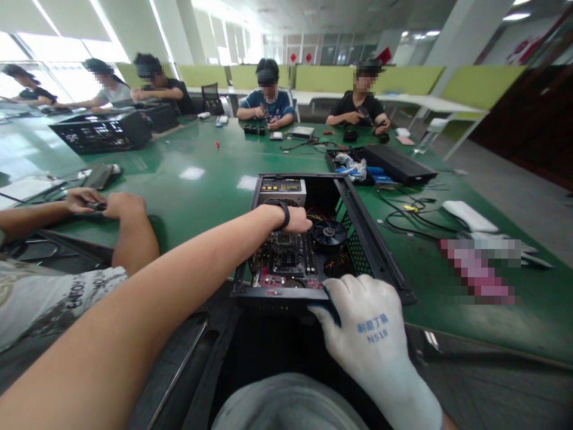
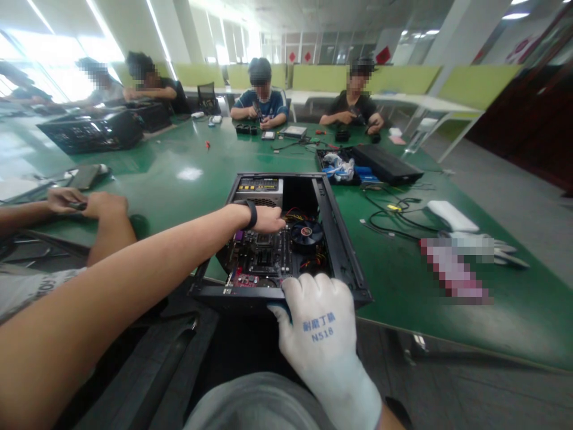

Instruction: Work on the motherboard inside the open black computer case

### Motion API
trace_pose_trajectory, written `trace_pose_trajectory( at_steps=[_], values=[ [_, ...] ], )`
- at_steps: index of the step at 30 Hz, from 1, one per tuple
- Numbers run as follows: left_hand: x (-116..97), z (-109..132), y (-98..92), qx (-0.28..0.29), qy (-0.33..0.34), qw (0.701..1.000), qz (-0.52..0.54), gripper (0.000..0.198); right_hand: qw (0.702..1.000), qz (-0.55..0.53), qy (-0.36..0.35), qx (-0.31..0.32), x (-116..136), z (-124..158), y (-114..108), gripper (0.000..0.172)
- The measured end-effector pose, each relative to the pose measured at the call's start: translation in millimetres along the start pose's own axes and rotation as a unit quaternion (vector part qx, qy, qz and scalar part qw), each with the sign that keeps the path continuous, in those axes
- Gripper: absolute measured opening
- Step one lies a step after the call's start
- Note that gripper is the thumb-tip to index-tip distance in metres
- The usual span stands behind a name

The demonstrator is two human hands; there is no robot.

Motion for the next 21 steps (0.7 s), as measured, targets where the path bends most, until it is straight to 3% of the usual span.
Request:
trace_pose_trajectory(
  at_steps=[5, 10, 14, 21],
  values=[
    [23, 9, -53.9, -0.148, 0.006, 0.987, 0.056, 0.048, 0.999, 0.043, -0.002, 0.026, -19, -43, 11, 0.029],
    [58, 41, -95.8, -0.302, -0.013, 0.941, 0.153, 0.039, 0.996, 0.081, 0.007, 0.036, -46, -115, 36, 0.037],
    [76, 61, -99.8, -0.347, -0.032, 0.916, 0.198, 0.034, 0.996, 0.085, 0.016, 0.038, -67, -180, 59, 0.043],
    [89, 69, -85.2, -0.353, -0.048, 0.914, 0.194, 0.03, 0.992, 0.102, 0.043, 0.061, -95, -280, 86, 0.047]
  ],
)
Point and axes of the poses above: each hand's wrist, its own z-axis away from the middle knuckle, its own y-axis out of the palm, x = y × z, the point moved 7 cm from there along -z, towards the middle knuckle, and after that the axes turned 4 degrees about x, right-handed, at the moved point
